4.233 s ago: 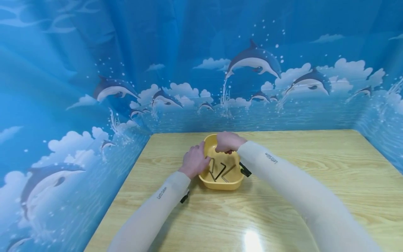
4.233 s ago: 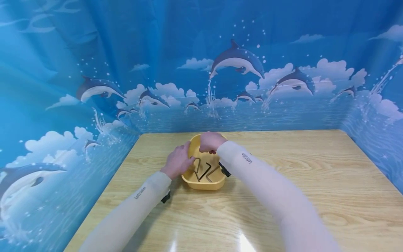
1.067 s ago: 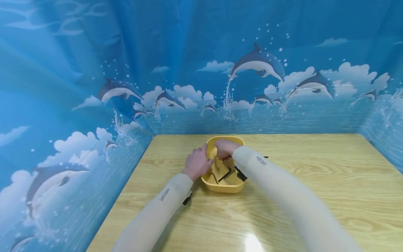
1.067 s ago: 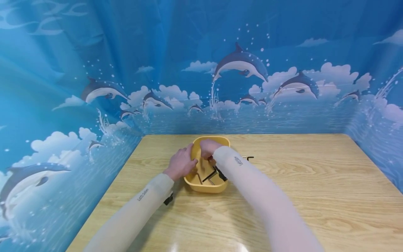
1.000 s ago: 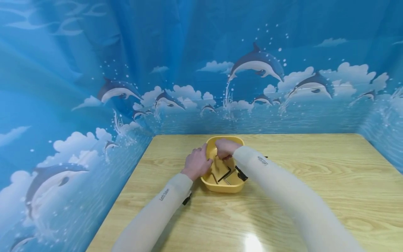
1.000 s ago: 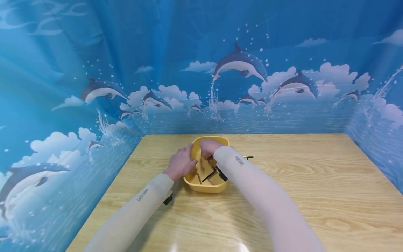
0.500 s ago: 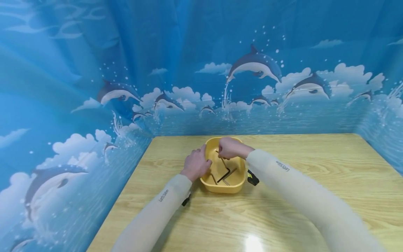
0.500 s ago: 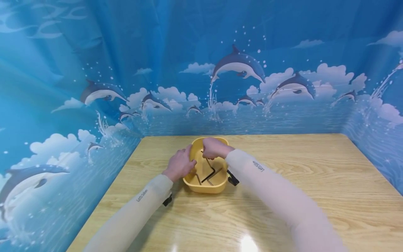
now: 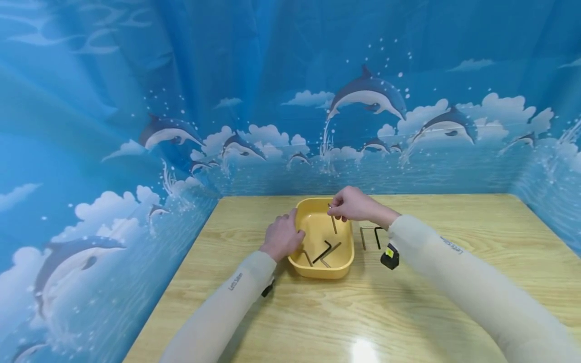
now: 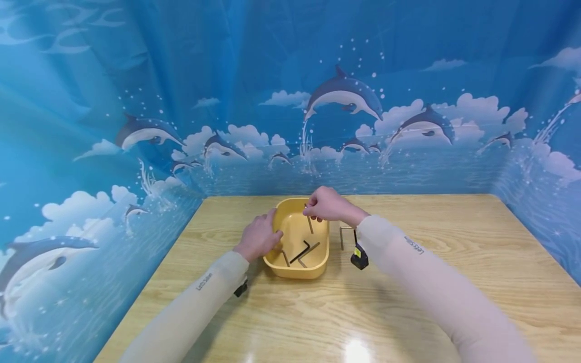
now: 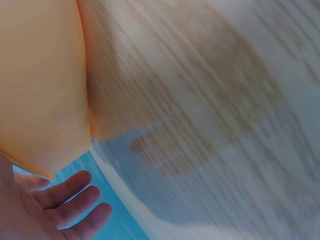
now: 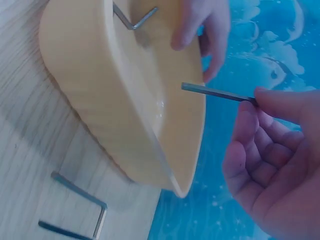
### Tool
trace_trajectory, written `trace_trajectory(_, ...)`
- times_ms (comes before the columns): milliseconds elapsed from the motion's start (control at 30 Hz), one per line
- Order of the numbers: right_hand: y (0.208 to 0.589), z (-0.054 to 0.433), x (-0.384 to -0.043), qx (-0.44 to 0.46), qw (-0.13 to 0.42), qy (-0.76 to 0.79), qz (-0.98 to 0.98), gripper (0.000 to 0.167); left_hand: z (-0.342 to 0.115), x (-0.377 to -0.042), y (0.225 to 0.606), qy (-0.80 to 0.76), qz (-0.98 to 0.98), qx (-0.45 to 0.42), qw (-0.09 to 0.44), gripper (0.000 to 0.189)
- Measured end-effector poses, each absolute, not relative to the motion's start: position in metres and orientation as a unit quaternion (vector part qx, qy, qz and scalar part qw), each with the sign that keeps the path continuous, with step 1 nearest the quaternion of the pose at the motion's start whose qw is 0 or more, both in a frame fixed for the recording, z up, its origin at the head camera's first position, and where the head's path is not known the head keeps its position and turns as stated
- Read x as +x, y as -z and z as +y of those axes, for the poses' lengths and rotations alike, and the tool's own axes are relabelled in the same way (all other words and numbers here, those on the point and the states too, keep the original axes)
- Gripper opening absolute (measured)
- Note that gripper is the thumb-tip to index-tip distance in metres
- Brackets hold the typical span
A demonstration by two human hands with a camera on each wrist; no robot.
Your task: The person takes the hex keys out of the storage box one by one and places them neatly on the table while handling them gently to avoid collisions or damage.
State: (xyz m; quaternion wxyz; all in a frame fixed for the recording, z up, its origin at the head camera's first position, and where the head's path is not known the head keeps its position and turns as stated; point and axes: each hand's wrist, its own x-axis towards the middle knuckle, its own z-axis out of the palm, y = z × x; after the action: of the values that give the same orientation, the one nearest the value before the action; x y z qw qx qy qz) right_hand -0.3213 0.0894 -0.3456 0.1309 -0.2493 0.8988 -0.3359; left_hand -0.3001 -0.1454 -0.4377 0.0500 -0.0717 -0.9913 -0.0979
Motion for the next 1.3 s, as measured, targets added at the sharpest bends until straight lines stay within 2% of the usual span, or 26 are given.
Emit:
trace_trajectory(433, 0.351, 0.135, -0.310, -0.210, 0.104, 0.371, 0.898, 0.026, -0.145, -0.298, 0.434, 0.100, -0.992, -0.071, 0.042, 0.066)
trace_trajectory(1067, 0.387, 0.193, -0.311, -0.151, 0.104, 0.353, 0.917, 0.032, -0.146, -0.302, 0.436, 0.104, -0.991, -0.070, 0.046, 0.065)
trace_trajectory(1300, 0.400, 0.205, -0.315, -0.140, 0.110, 0.332, 0.926, 0.034, -0.145, -0.299, 0.434, 0.108, -0.992, -0.062, 0.031, 0.066)
